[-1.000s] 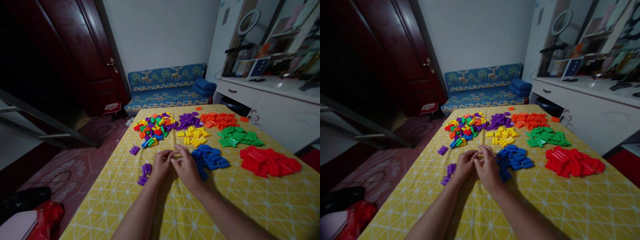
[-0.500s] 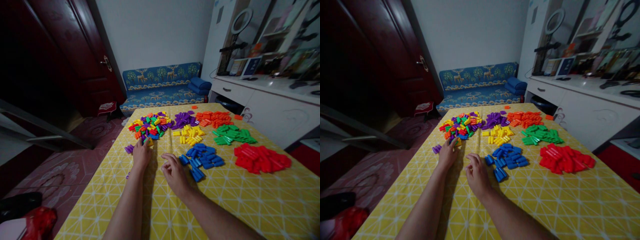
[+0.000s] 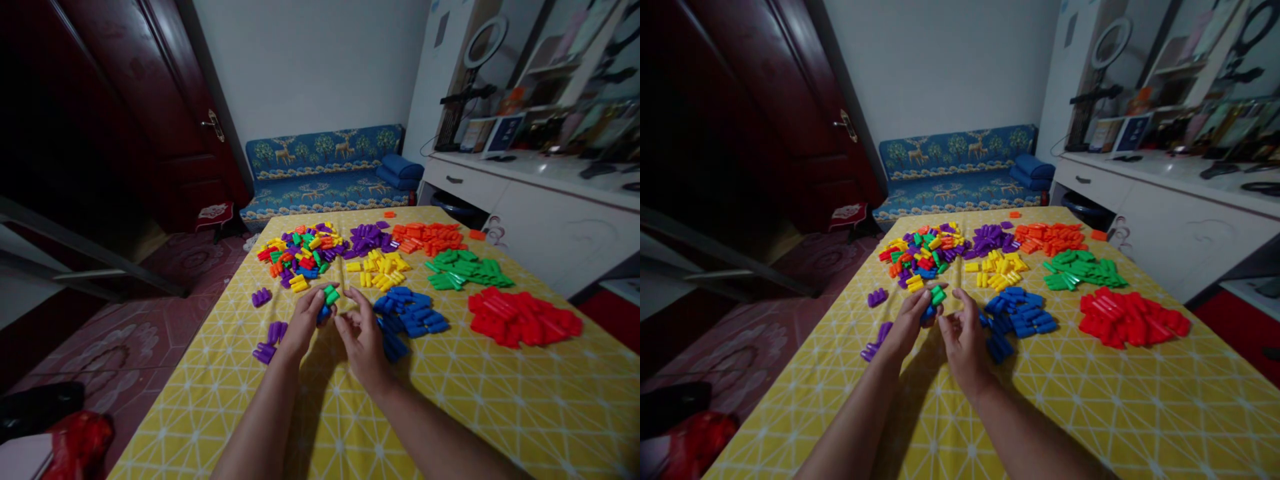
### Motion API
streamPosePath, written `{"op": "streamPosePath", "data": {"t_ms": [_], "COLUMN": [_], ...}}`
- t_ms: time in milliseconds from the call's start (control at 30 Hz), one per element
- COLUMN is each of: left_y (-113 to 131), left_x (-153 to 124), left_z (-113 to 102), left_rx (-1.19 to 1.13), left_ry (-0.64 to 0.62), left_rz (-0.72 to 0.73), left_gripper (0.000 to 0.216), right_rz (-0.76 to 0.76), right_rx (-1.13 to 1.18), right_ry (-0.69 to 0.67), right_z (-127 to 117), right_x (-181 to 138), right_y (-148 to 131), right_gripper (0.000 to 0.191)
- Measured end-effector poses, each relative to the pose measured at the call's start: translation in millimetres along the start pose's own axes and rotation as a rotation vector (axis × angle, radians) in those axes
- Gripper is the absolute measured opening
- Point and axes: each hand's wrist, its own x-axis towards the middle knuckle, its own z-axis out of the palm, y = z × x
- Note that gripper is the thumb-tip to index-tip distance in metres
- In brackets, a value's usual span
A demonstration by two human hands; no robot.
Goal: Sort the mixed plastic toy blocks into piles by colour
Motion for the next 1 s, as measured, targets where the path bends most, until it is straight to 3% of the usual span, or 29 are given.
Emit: {"op": "streamPosePath", "data": {"t_ms": [200,367,567,733,833,1000], "left_y": [9,7,-6,-10,-12,-21], "left_x": [-9,-9,-7,-7,-4,4], "left_z": [12,11,13,11,8,7], "left_rx": [-0.035,-0.020,-0.028,-0.035,-0.112,-0.417], "left_ry": [-0.083,-0.182,-0.126,-0.139,-0.059,0.112], "left_rz": [-0.147,-0.128,-0.034,-0.131,-0.171,-0.197], "left_gripper": [0.057,0.064,0.051,0.058,0.063,0.061], "right_rz": [0.076,0.146,0.132,0.101,0.102,0.110], "right_rx": [0.117,0.158,0.152,0.126,0.182,0.270], "right_ry": [0.006,0.012,0.053,0.198,0.307,0.329], "right_z": [-5,-7,-10,-17,-23,-37], "right_x": [1,6,9,15,22,32], "right_y": [-4,-4,-1,0,1,-3], "right_gripper": [0.041,0.038,0.034,0.030,0.030,0.033]}}
